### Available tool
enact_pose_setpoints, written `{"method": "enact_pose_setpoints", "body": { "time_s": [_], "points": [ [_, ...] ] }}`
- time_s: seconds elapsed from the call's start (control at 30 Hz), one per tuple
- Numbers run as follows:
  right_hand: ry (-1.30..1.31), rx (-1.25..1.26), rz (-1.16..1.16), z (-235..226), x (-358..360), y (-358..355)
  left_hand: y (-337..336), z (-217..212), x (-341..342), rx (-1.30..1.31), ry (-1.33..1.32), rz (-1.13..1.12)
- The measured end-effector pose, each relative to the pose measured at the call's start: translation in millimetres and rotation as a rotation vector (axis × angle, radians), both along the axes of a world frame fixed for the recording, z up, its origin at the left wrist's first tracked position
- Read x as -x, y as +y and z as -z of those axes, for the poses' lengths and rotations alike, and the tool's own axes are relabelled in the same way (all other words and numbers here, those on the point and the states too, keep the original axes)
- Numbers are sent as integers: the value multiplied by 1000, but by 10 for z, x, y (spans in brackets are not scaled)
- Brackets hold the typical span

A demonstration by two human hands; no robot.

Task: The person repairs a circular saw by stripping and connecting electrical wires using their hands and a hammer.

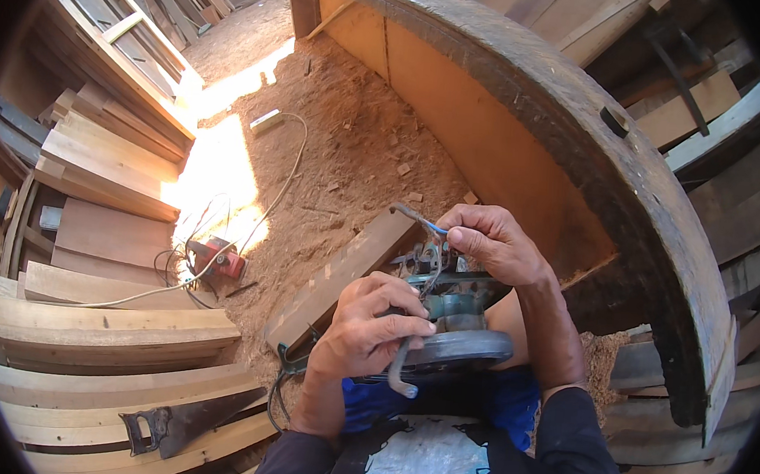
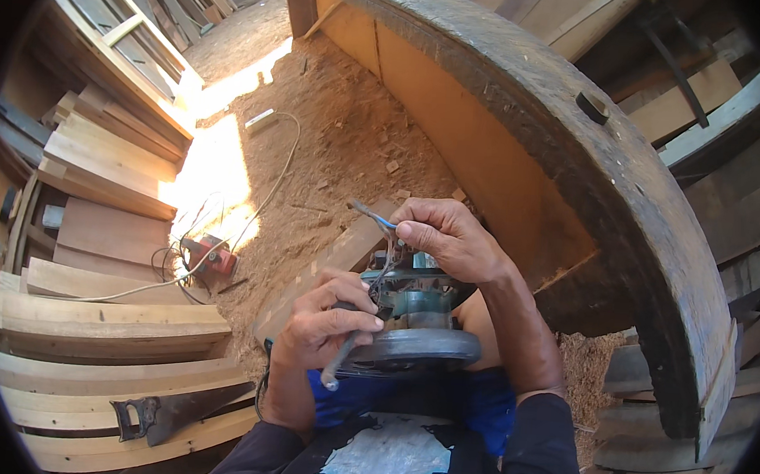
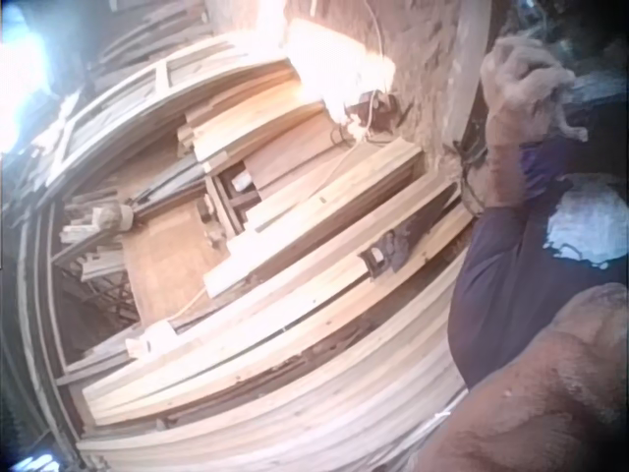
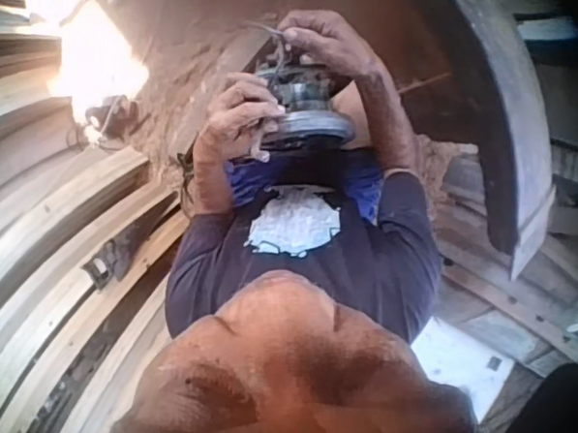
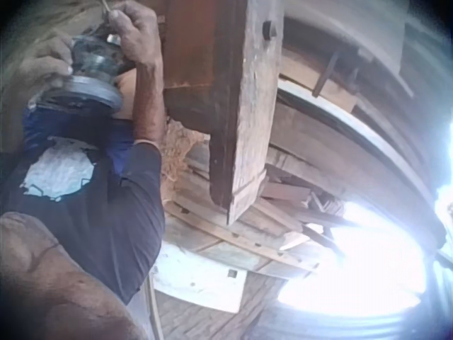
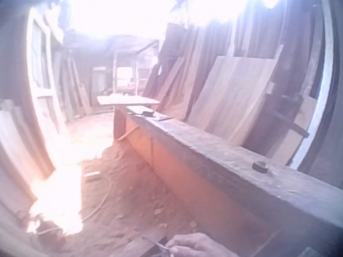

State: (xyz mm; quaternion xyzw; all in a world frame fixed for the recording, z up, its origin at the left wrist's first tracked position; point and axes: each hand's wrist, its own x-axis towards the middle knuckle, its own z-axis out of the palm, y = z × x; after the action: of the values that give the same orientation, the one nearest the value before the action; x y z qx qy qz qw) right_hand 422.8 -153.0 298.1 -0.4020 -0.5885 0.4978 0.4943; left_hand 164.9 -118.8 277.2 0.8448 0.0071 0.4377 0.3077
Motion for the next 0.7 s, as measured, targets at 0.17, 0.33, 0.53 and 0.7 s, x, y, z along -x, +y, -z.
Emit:
{"method": "enact_pose_setpoints", "body": {
  "time_s": [0.17,0.33,0.53,0.7],
  "points": [
    [89,-78,57,-43,67,-4,125,67,8,59,-45,8],
    [204,-31,-51,-11,-8,-11,175,181,-94,230,29,140],
    [148,-129,-47,34,-97,-29,196,270,-230,379,-42,62],
    [184,-89,-31,-76,-117,-100,248,319,-303,251,-62,6]
  ]
}}
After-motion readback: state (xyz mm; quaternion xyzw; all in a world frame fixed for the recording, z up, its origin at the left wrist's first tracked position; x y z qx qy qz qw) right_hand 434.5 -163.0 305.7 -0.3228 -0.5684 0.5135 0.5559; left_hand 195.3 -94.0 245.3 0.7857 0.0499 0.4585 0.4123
